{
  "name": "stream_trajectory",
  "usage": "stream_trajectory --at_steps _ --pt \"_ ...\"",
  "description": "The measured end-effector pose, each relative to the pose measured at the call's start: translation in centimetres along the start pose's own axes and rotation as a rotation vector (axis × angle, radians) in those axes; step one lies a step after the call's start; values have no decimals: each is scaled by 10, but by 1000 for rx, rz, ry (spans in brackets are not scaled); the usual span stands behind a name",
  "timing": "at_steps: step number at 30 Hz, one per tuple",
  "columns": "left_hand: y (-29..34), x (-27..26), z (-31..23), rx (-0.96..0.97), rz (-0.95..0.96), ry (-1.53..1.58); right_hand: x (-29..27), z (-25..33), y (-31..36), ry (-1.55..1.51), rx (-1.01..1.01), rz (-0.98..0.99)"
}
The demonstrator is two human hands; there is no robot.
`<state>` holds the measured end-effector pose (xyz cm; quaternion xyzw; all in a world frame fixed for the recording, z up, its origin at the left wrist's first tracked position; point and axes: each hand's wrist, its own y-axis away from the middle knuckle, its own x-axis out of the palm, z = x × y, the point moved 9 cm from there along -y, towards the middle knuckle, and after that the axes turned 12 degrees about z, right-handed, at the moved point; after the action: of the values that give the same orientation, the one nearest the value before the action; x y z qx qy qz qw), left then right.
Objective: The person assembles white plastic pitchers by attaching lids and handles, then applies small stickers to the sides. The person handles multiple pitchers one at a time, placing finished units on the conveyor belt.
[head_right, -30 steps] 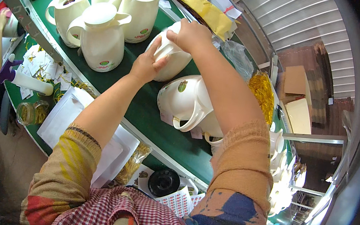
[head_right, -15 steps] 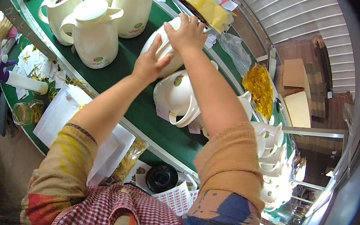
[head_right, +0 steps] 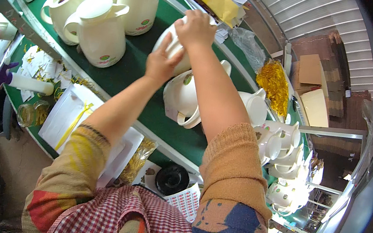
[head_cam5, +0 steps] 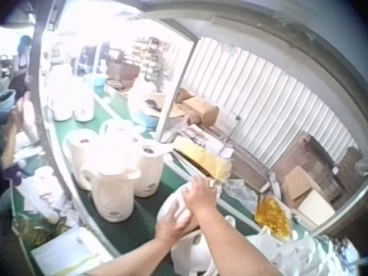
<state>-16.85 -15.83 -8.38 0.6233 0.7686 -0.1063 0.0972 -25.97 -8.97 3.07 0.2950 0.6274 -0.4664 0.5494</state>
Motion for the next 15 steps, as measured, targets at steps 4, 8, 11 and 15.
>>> stream_trajectory --at_steps 4,8,11,15 --pt "14 4 -29 4 112 -4 1 -10 -3 14 75 48" --pt "47 -104 -90 675 -171 -357 -7 -26 4 -65 -26 88" --pt "28 -261 -53 521 -705 -388 -52 4 9 -333 -251 -8" --pt "-37 -305 47 -93 -180 -378 -52 64 21 -516 -358 156"
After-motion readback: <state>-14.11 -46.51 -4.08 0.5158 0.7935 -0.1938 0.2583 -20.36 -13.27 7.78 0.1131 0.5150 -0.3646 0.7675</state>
